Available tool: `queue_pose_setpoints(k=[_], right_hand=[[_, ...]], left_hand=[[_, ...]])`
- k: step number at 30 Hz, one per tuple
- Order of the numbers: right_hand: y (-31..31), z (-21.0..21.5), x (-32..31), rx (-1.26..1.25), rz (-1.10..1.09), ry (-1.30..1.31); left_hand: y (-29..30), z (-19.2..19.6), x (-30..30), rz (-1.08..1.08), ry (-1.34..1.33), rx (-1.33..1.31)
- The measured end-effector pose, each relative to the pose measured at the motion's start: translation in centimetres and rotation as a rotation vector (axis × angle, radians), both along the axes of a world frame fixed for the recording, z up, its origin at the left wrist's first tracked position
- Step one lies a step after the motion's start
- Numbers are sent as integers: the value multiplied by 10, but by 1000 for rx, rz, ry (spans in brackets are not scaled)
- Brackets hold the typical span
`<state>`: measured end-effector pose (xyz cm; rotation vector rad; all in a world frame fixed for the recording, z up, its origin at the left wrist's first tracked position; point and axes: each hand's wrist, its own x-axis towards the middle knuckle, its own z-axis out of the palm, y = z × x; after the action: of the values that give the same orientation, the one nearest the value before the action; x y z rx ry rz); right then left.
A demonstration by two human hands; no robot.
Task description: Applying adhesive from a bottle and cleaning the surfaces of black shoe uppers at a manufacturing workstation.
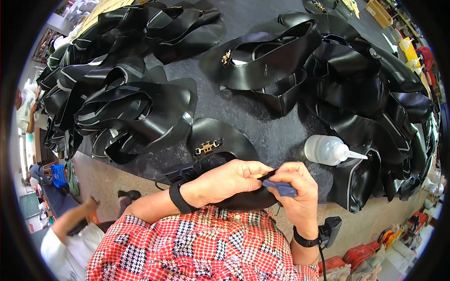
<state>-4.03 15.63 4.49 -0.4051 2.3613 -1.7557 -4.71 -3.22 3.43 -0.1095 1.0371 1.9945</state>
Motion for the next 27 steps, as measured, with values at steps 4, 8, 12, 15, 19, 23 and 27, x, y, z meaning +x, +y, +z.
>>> queue_pose_setpoints(k=[4,8,12,15,19,23,27], right_hand=[[-7,2,-11,155,50,171],[-9,-6,-7,135,72,156],[-12,-13,-2,178,-30,269],[-14,-11,-5,188,-114,231],[-5,-16,-18,-222,-316,-223],[6,-2,-16,-419,-267,-314],[6,-13,-18,-200,51,-173]], left_hand=[[0,-3,1,-30,89,-28],[-3,-4,-3,-146,98,-29],[-1,-5,-1,-145,74,-68],[6,0,0,-100,100,-97],[4,-2,-2,-103,44,-80],[0,-1,-4,-53,-2,-51],[2,-11,-3,-86,55,-74]])
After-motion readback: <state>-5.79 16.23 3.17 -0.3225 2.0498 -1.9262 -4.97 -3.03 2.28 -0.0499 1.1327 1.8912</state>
